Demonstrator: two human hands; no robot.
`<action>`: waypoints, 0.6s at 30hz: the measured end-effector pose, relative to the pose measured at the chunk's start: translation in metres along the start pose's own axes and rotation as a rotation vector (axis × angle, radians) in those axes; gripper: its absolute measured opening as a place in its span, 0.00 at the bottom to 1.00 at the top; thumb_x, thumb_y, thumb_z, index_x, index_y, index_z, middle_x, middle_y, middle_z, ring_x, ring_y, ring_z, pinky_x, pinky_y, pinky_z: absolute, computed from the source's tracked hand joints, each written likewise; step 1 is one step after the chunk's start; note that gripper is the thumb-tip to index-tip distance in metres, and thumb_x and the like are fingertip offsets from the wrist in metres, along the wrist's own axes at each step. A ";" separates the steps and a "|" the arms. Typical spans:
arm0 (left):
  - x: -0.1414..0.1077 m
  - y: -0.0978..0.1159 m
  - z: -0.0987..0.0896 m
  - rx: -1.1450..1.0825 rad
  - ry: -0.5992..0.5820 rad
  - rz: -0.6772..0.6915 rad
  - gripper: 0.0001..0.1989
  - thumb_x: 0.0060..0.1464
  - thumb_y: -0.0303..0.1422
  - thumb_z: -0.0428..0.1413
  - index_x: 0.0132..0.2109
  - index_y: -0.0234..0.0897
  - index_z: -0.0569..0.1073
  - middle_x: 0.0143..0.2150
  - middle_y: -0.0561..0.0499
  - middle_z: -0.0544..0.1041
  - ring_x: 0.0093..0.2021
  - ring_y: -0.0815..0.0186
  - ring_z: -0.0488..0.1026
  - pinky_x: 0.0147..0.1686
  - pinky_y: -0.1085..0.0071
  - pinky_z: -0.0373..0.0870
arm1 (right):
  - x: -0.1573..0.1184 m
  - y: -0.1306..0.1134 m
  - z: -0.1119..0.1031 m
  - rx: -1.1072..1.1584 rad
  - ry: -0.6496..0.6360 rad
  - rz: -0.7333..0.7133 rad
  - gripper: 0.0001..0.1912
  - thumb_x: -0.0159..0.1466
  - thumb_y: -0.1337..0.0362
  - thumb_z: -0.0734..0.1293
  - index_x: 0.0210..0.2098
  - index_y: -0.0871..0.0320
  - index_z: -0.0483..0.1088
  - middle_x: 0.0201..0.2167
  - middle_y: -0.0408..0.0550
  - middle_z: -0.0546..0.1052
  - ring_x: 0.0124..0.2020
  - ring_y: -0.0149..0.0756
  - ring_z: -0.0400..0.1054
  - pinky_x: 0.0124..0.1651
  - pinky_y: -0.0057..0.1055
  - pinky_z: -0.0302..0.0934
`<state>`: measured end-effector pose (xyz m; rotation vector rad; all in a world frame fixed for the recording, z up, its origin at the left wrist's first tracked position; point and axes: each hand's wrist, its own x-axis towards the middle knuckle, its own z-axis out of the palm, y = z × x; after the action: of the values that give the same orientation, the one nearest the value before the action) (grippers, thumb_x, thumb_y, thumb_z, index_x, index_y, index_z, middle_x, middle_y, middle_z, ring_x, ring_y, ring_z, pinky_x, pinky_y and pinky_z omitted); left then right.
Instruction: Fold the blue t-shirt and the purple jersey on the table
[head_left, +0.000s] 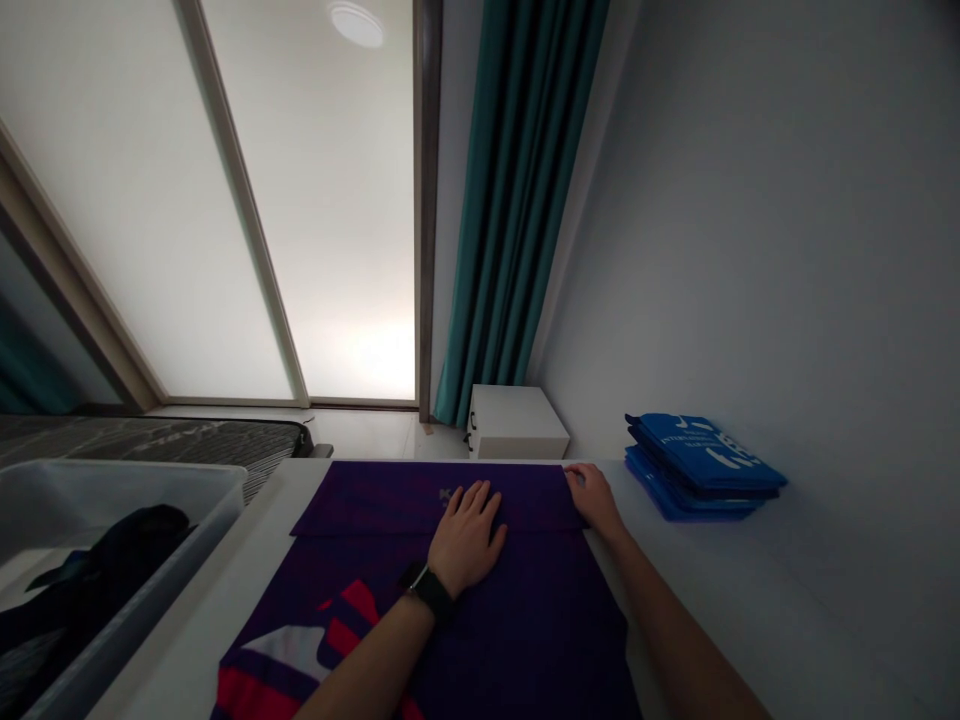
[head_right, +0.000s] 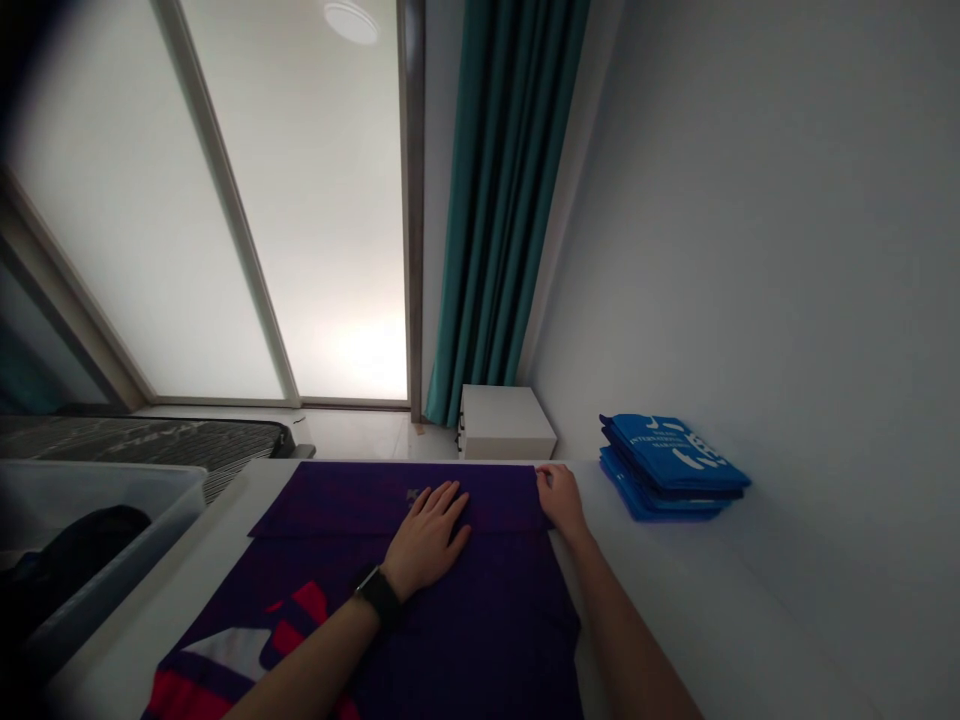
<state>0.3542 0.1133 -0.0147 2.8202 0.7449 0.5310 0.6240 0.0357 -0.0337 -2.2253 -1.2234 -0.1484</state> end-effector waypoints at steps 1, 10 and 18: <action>0.000 0.000 0.000 0.001 0.001 0.000 0.23 0.63 0.40 0.45 0.62 0.41 0.64 0.66 0.43 0.62 0.67 0.55 0.56 0.65 0.52 0.51 | 0.003 0.001 0.002 -0.014 0.005 0.011 0.18 0.63 0.61 0.54 0.38 0.59 0.74 0.40 0.53 0.76 0.45 0.41 0.69 0.53 0.36 0.60; 0.000 0.000 0.001 0.010 -0.003 0.003 0.23 0.63 0.40 0.45 0.63 0.40 0.64 0.66 0.44 0.62 0.67 0.56 0.55 0.65 0.52 0.50 | 0.018 0.003 0.012 -0.139 -0.028 0.058 0.18 0.64 0.54 0.58 0.32 0.57 0.75 0.37 0.51 0.76 0.42 0.42 0.67 0.48 0.34 0.59; -0.002 0.003 -0.003 0.051 0.004 -0.008 0.23 0.64 0.41 0.43 0.63 0.39 0.63 0.66 0.45 0.63 0.67 0.57 0.56 0.66 0.53 0.49 | 0.022 0.002 0.014 -0.208 -0.039 0.051 0.17 0.65 0.56 0.58 0.33 0.57 0.74 0.38 0.51 0.75 0.43 0.41 0.67 0.46 0.32 0.57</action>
<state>0.3528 0.1097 -0.0115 2.8624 0.7803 0.5234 0.6352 0.0586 -0.0382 -2.4461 -1.2181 -0.2221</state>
